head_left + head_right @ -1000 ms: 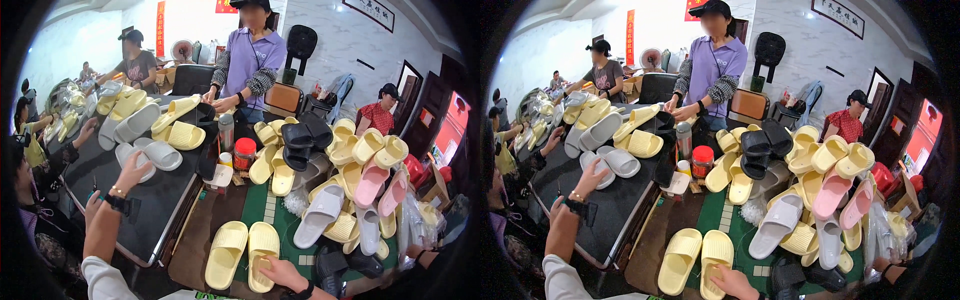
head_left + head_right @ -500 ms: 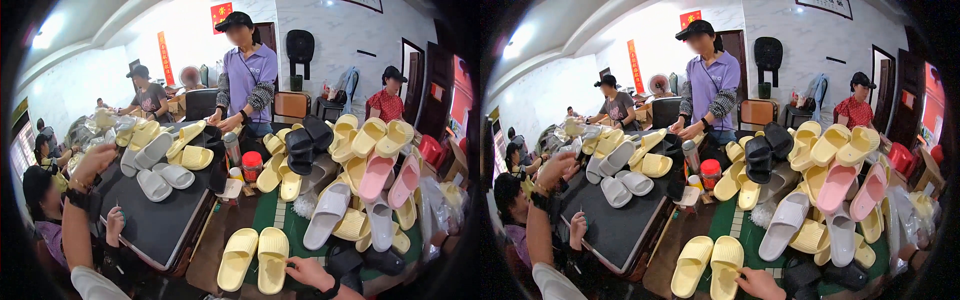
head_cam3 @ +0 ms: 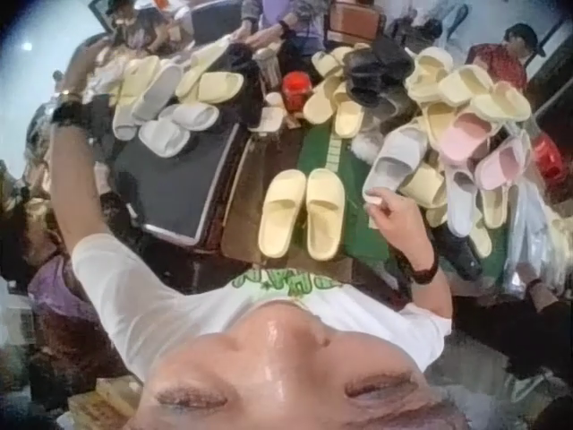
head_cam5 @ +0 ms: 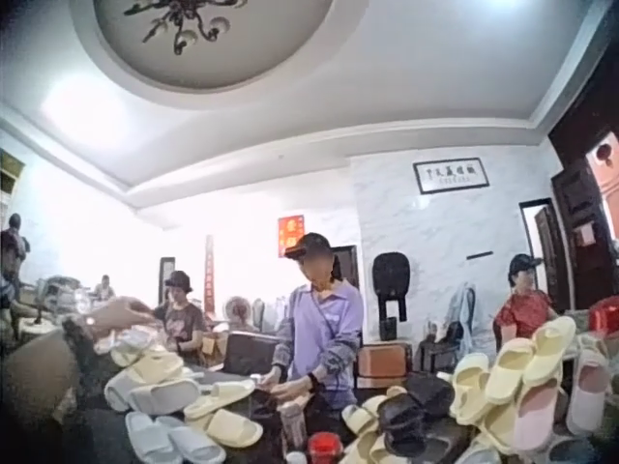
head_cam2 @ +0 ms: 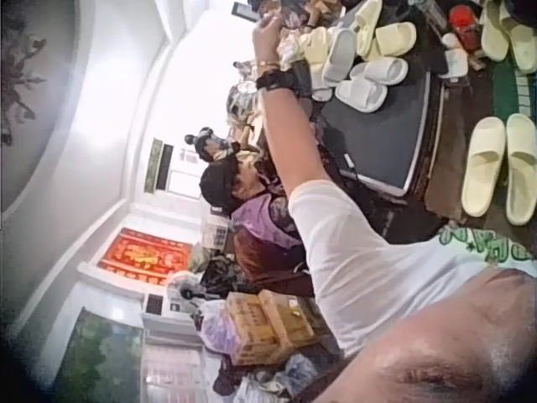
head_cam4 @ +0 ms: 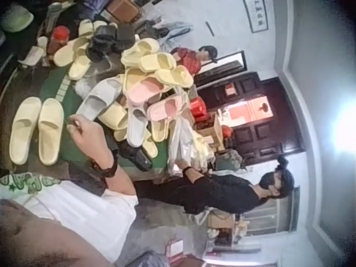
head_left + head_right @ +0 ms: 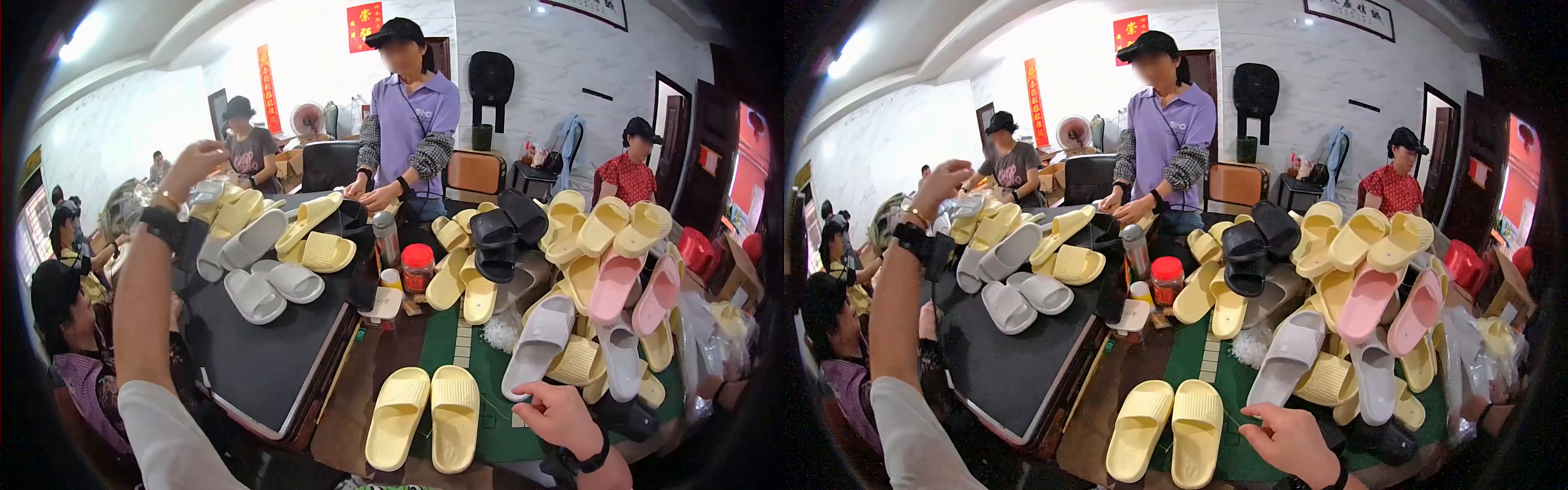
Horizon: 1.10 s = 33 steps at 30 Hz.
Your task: The recorder is inspecting and cleaning yellow and white slippers in a manufacturing setting, using their hands and a small tool to trim or clean the items.
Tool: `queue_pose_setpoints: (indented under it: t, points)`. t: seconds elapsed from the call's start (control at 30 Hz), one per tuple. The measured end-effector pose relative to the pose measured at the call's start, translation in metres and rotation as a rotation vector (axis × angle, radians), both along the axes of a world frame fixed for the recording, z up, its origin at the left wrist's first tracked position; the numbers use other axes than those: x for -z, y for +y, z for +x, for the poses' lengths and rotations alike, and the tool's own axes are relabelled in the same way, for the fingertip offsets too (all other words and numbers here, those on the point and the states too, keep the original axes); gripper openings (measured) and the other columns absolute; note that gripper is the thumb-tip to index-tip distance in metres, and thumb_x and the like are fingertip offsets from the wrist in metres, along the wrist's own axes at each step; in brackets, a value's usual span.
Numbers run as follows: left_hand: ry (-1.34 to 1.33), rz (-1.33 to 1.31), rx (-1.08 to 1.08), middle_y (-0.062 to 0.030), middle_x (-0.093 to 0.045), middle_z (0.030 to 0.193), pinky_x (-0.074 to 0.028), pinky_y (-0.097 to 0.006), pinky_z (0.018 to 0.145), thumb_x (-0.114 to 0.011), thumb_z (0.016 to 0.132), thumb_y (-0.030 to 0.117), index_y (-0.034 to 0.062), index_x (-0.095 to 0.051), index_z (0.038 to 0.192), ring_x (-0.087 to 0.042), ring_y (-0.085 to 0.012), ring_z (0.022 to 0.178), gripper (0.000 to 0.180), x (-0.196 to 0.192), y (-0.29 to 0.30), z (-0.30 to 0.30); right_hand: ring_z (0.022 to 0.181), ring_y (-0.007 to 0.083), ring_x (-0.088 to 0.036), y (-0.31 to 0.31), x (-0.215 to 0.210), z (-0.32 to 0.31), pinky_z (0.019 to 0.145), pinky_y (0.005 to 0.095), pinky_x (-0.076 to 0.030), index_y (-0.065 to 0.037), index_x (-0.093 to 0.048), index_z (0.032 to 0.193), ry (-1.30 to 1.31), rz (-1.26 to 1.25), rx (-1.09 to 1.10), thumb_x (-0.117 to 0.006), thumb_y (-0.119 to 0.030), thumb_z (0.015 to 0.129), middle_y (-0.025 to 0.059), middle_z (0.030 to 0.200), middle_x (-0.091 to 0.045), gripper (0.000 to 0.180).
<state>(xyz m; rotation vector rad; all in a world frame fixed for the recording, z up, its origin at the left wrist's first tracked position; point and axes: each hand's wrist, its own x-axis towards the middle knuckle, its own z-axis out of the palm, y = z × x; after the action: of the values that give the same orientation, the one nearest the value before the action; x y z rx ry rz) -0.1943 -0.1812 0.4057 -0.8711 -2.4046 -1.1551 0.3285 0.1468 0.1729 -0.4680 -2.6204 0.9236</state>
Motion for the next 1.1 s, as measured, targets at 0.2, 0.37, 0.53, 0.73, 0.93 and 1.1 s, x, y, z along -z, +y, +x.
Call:
queue_pose_setpoints:
  t: [0.2, 0.37, 0.53, 0.73, 0.93, 1.1]
  points:
    - [0.108, -0.509, -0.206, -0.0211, -0.065, 0.117, -0.048, -0.036, 0.094, -0.074, 0.078, 0.04, -0.0036, -0.06, 0.122, -0.063, -0.0288, 0.107, 0.063, 0.133, 0.015, -0.06, 0.052, 0.0226, -0.061, -0.027, 0.042, -0.017, 0.052, 0.0327, -0.047, -0.005, -0.068, 0.104, -0.116, 0.011, -0.06, -0.07, -0.022, 0.083, 0.0105, 0.062, -0.062, 0.027]
    - [-0.126, -0.596, -0.231, -0.0252, -0.054, 0.132, -0.044, -0.04, 0.102, -0.074, 0.074, 0.052, -0.0015, -0.051, 0.134, -0.053, -0.0354, 0.122, 0.083, 0.224, 0.004, -0.088, 0.06, 0.028, -0.065, -0.042, 0.11, -0.038, 0.056, 0.0364, -0.051, -0.006, -0.067, 0.11, -0.31, -0.151, -0.124, -0.066, -0.031, 0.086, 0.0119, 0.067, -0.066, 0.035]
    - [-0.13, -0.586, -0.308, -0.0285, -0.052, 0.133, -0.043, -0.041, 0.103, -0.072, 0.075, 0.056, 0.0015, -0.041, 0.143, -0.054, -0.037, 0.121, 0.092, 0.267, 0.02, -0.082, 0.074, 0.0398, -0.067, -0.053, 0.145, -0.054, 0.066, 0.047, -0.054, -0.002, -0.058, 0.117, -0.368, -0.041, -0.091, -0.062, -0.041, 0.088, 0.0228, 0.078, -0.067, 0.048]
    - [-0.337, -0.545, -0.098, -0.0192, -0.064, 0.115, -0.052, -0.037, 0.084, -0.065, 0.078, 0.059, 0.0057, -0.056, 0.127, -0.065, -0.0293, 0.102, 0.073, 0.285, 0.013, -0.096, 0.079, 0.0433, -0.066, -0.063, 0.164, -0.082, 0.066, 0.0487, -0.053, 0.003, -0.053, 0.115, -0.322, -0.046, -0.034, -0.063, -0.05, 0.085, 0.0279, 0.086, -0.066, 0.062]
    - [-0.17, -0.568, -0.139, -0.0165, -0.068, 0.068, -0.052, -0.04, 0.073, -0.062, 0.075, 0.063, 0.004, -0.073, 0.074, -0.068, -0.0314, 0.072, 0.06, 0.28, 0.009, -0.081, 0.069, 0.0387, -0.066, -0.069, 0.153, -0.114, 0.062, 0.0453, -0.052, 0.006, -0.06, 0.093, -0.419, -0.027, 0.038, -0.063, -0.056, 0.083, 0.0229, 0.075, -0.066, 0.062]
    - [-0.217, -0.591, -0.099, -0.0138, -0.063, 0.061, -0.05, -0.038, 0.063, -0.067, 0.076, 0.056, -0.002, -0.07, 0.072, -0.063, -0.0247, 0.061, 0.059, 0.279, 0.003, -0.067, 0.062, 0.0341, -0.066, -0.075, 0.159, -0.128, 0.058, 0.0438, -0.051, 0.002, -0.065, 0.076, -0.346, 0.014, 0.119, -0.061, -0.06, 0.081, 0.0183, 0.068, -0.066, 0.063]
